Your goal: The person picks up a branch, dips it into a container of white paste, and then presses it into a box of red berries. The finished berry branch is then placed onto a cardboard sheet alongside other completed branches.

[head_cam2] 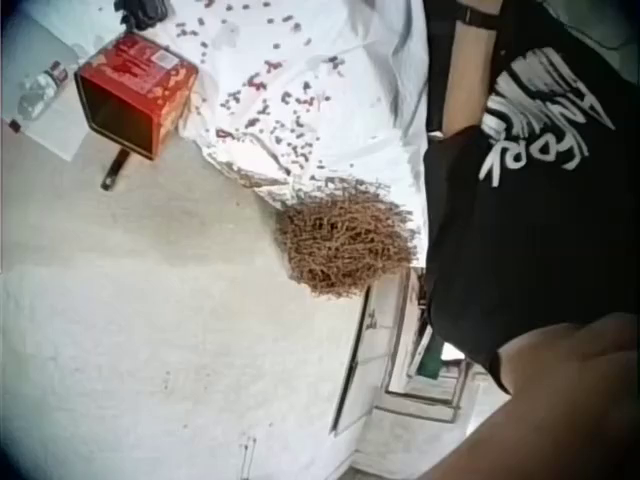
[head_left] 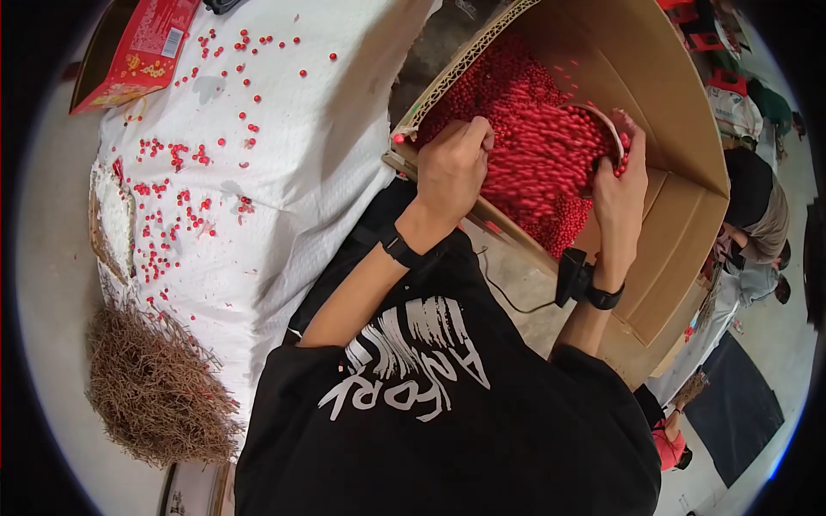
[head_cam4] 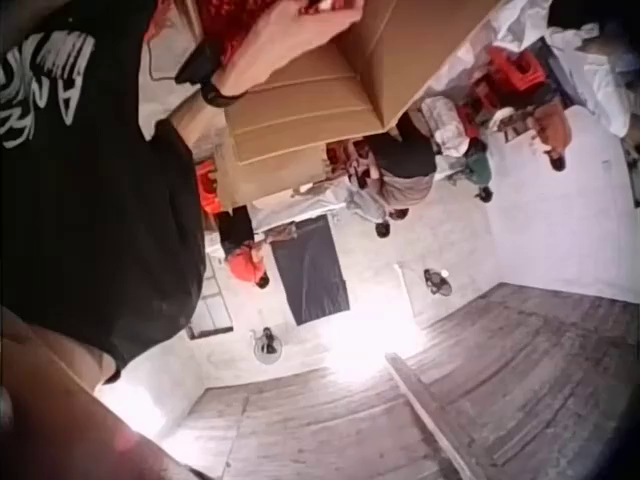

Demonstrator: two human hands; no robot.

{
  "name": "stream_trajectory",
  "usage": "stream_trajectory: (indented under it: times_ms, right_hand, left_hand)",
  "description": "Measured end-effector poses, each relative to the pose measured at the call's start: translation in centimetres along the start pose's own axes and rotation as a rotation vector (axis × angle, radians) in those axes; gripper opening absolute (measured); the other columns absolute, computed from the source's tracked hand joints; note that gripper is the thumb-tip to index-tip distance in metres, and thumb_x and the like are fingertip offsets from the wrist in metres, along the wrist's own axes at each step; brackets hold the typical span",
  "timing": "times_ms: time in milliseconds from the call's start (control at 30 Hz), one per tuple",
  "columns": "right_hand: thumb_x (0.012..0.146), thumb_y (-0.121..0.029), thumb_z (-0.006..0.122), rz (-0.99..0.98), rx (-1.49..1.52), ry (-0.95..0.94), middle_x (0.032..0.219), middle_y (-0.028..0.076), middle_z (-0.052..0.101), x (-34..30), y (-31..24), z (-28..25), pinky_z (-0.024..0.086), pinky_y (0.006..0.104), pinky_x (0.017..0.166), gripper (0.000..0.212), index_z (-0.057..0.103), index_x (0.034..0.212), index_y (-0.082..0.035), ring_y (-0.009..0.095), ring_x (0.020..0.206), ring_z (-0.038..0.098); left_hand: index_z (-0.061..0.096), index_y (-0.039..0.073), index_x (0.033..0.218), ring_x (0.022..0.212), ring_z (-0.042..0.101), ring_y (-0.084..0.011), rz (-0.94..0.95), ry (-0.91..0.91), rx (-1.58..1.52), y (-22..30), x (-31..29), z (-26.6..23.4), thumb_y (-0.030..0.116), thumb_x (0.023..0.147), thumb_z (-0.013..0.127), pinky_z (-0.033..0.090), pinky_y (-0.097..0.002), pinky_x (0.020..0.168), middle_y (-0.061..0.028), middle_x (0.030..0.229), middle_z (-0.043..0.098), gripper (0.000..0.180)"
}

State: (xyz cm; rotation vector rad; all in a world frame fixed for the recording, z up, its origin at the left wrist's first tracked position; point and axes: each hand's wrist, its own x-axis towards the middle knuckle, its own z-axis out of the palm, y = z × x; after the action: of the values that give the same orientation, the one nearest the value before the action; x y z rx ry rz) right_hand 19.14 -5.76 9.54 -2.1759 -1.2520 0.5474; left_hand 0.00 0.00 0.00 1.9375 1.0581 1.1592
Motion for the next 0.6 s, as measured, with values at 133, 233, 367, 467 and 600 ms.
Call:
stream_trajectory:
  times_ms: [133, 233, 367, 467, 600]
  right_hand:
    - [0.083, 0.0, 0.049, -0.073, -0.259, 0.209, 0.133, 0.028, 0.052, 1.1, 0.0, 0.4, 0.043, 0.0434, 0.102, 0.055, 0.044, 0.137, -0.004, 0.043, 0.12, 0.053]
    - [0.08, 0.002, 0.048, -0.141, -0.176, 0.13, 0.119, 0.028, 0.059, 5.0, 6.5, 1.8, 0.045, 0.0457, 0.099, 0.053, 0.048, 0.133, -0.002, 0.045, 0.114, 0.055]
    - [0.077, 0.003, 0.048, -0.036, -0.136, 0.02, 0.115, 0.028, 0.061, 9.4, 15.3, 5.0, 0.046, 0.0469, 0.097, 0.054, 0.052, 0.131, -0.002, 0.045, 0.113, 0.055]
    - [0.08, 0.0, 0.049, -0.126, -0.304, -0.214, 0.119, 0.029, 0.061, 10.2, 19.8, 8.7, 0.046, 0.0438, 0.099, 0.049, 0.053, 0.13, 0.001, 0.044, 0.117, 0.055]
    - [0.09, -0.006, 0.05, -0.136, -0.011, -0.442, 0.127, 0.019, 0.062, 8.6, 25.7, 13.0, 0.045, 0.0369, 0.1, 0.041, 0.054, 0.13, 0.001, 0.028, 0.117, 0.056]
  left_hand:
    - [0.055, 0.005, 0.082, 0.065, 0.064, -0.0268, -0.039, -0.001, -0.002, 0.1, -0.4, 0.2, -0.004, 0.076, 0.073, 0.049, -0.0341, 0.055, -0.0114, 0.073, 0.064, 0.021]
    - [0.052, 0.007, 0.084, 0.067, 0.062, -0.0265, -0.045, -0.02, -0.024, -0.5, -0.5, 0.1, -0.007, 0.073, 0.064, 0.05, -0.0371, 0.058, -0.0072, 0.073, 0.058, 0.022]
    - [0.051, 0.009, 0.085, 0.065, 0.063, -0.0256, -0.068, -0.01, -0.052, -0.1, -0.6, 0.3, -0.005, 0.076, 0.065, 0.05, -0.0368, 0.056, -0.0053, 0.072, 0.059, 0.022]
    - [0.05, 0.01, 0.085, 0.063, 0.063, -0.0248, -0.058, 0.006, -0.019, -0.2, -0.6, 0.2, -0.003, 0.078, 0.066, 0.05, -0.0365, 0.054, -0.0043, 0.071, 0.06, 0.022]
    - [0.05, 0.01, 0.084, 0.06, 0.063, -0.0242, -0.046, 0.011, 0.013, 0.0, -0.5, 0.8, -0.001, 0.078, 0.067, 0.049, -0.0362, 0.052, -0.0036, 0.068, 0.06, 0.022]
